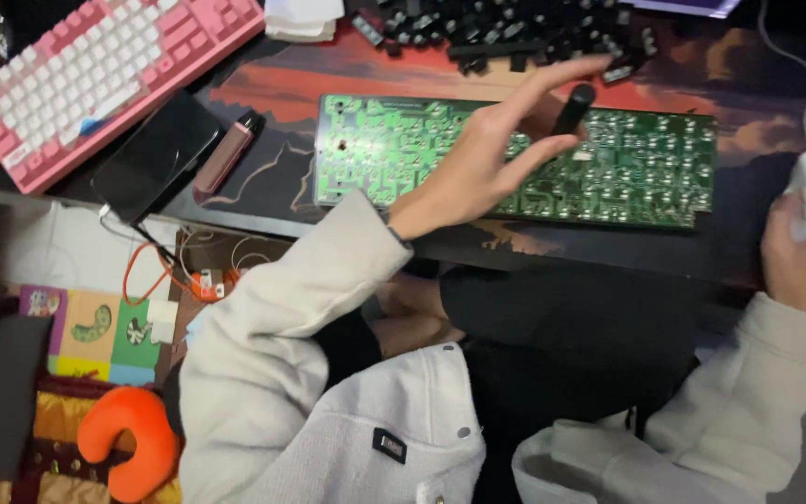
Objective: Repairing a mechanical keyboard by using a screwdriver to remove or install screws on the PCB
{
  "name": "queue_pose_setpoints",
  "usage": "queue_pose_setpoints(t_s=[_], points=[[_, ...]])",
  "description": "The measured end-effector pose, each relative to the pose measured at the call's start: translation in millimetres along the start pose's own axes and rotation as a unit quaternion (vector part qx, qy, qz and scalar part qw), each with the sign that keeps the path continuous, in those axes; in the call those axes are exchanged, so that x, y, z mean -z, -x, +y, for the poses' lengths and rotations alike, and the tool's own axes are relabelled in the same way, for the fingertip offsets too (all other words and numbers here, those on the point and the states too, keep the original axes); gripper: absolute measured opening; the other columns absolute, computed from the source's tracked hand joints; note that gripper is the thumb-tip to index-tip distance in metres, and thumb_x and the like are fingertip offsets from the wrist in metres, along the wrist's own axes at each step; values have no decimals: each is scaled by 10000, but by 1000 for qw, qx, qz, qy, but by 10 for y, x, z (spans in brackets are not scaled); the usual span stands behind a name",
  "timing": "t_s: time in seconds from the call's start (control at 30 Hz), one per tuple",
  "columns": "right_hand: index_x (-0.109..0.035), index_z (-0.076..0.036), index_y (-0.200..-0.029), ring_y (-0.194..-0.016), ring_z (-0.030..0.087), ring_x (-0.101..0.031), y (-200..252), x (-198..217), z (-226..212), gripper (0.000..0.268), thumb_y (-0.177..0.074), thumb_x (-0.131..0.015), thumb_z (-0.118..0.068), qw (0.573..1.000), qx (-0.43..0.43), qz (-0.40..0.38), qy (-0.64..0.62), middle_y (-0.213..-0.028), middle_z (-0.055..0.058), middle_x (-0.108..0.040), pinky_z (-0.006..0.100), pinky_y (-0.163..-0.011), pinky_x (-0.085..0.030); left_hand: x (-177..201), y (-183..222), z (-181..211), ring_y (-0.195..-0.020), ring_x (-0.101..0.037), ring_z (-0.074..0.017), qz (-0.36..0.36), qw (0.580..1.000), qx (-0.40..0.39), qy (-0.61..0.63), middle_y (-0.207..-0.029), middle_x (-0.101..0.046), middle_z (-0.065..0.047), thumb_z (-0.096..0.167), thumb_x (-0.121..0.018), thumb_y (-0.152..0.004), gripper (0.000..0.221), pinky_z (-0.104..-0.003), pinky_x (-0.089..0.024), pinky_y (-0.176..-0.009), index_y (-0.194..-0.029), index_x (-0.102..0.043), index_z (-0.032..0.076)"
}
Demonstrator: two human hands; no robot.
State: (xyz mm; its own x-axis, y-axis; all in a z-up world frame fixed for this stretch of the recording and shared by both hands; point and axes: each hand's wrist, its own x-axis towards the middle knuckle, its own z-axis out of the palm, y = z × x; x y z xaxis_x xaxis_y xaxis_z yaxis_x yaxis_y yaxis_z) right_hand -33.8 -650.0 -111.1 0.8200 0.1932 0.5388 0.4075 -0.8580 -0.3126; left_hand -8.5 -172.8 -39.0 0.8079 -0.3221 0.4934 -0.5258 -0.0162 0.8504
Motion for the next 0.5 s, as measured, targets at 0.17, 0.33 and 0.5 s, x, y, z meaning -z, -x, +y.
queue_pose_setpoints(t_s=[0.17, 0.33, 0.5], points=[[-768, 288, -1780, -1336, 583, -875, 505, -356, 991, 433, -1360, -762, 185, 998, 10, 5, 55, -1592, 472, -859, 543, -1051, -704, 8, 14, 17, -1390, -910, -136, -27, 998, -26, -57, -1972, -617, 167, 33, -885, -1363, 801, -333, -767, -1353, -1928, -429, 373], [-831, 334, -1655, -1198, 524, -878, 1030, -638, 1968, 372, -1598, -733, -21, 997, -63, -42, 11, -1431, 451, -890, 492, -903, -680, -61, 34, -145, -972, -832, -59, -26, 989, -66, -128, -1929, -693, 242, 192, -855, -1448, 711, -284, -789, -1086, -1909, -407, 495], [-863, -79, -1138, -641, 125, -529, 1146, -661, 2163, 633, -1750, -941, -218, 954, -44, -15, 295, -898, -10, -733, 287, -549, -461, -28, -39, 32, -1517, -988, -152, 23, 994, -64, -80, -1750, -809, 126, 254, -660, -1432, 359, -334, -791, -1385, -1763, -598, 378]])
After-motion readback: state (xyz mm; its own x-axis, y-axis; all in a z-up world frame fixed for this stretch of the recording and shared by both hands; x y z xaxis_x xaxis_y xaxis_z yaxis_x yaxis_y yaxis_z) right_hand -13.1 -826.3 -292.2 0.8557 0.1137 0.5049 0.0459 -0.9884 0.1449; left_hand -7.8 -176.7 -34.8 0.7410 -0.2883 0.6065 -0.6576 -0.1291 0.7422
